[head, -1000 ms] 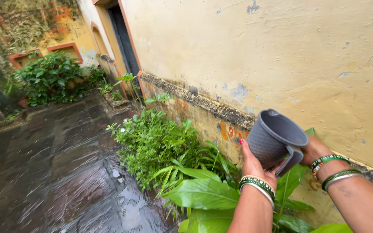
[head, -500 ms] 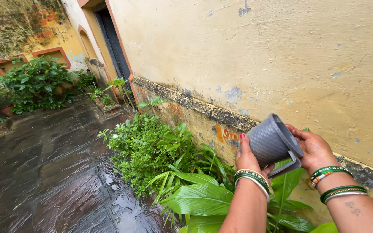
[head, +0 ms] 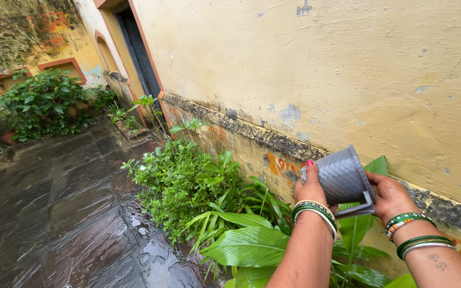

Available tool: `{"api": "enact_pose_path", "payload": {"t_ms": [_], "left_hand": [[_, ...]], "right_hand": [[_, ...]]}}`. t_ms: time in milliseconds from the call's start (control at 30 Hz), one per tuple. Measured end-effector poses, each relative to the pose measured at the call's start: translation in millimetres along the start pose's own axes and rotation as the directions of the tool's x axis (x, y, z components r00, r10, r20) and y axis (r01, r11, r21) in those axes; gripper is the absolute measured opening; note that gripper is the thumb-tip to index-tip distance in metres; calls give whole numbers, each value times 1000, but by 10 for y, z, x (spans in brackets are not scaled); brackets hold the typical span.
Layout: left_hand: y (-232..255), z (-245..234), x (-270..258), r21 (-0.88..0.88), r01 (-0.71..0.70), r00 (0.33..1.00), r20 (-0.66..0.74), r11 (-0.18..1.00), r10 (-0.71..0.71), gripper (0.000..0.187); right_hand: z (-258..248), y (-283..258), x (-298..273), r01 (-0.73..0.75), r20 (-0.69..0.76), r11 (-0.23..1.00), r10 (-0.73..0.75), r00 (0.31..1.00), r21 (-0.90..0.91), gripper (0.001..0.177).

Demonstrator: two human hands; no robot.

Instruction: The person scoops water from a bucket using a cup and splashes it onto plants and a wall. They also dip their hands into the bucket and rub them together.

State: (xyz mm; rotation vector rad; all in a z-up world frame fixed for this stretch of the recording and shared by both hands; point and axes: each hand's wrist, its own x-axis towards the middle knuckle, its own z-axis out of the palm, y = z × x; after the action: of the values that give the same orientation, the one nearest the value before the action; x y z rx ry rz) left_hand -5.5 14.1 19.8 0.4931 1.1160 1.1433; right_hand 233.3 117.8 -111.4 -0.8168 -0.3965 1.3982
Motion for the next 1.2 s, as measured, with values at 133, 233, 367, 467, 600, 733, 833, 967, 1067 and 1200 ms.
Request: {"api": "enact_pose_path", "payload": {"t_ms": [133, 233, 367, 467, 600, 733, 833, 967, 1067, 1200], "left_hand": [[57, -42, 11, -77, 24, 997, 71, 997, -19, 74], [-6, -112, 30, -233, 71, 988, 147, 970, -37, 79], [-14, -182, 218, -491, 163, 952, 307, 856, -6, 81], [25, -294, 320, -523, 138, 946, 321, 841, 44, 84], [108, -411, 368, -558, 166, 962, 272, 813, -10, 83], [163, -515, 494, -592, 147, 952, 302, 793, 48, 83], [177, -580, 546, -585, 104, 967, 250, 804, 57, 83], [269, -645, 528, -567, 108, 970, 241, 817, 38, 87], [319, -678, 488, -600, 105, 963, 261, 793, 71, 88], [315, -636, 439, -520, 30, 980, 182, 854, 77, 84]], "right_hand": [[-226, 59, 359, -23, -4, 998, 24, 1000, 57, 23], [-191, 30, 582, -9, -48, 991, 16, 999, 133, 19], [371, -377, 464, -39, -42, 817, 77, 996, 576, 28], [996, -802, 160, 157, 105, 942, -196, 975, 298, 25], [1744, -741, -241, 219, 146, 917, -179, 973, -333, 22], [2179, -691, -432, 368, 222, 820, -299, 928, -439, 23], [2306, -623, -530, 579, 322, 707, -482, 815, -406, 25], [2271, -339, -677, -88, 7, 697, 132, 991, -711, 22], [2172, -206, -593, 145, 260, 909, -42, 965, -392, 28], [1818, -99, -273, 59, 273, 988, -19, 962, -140, 28]]}}
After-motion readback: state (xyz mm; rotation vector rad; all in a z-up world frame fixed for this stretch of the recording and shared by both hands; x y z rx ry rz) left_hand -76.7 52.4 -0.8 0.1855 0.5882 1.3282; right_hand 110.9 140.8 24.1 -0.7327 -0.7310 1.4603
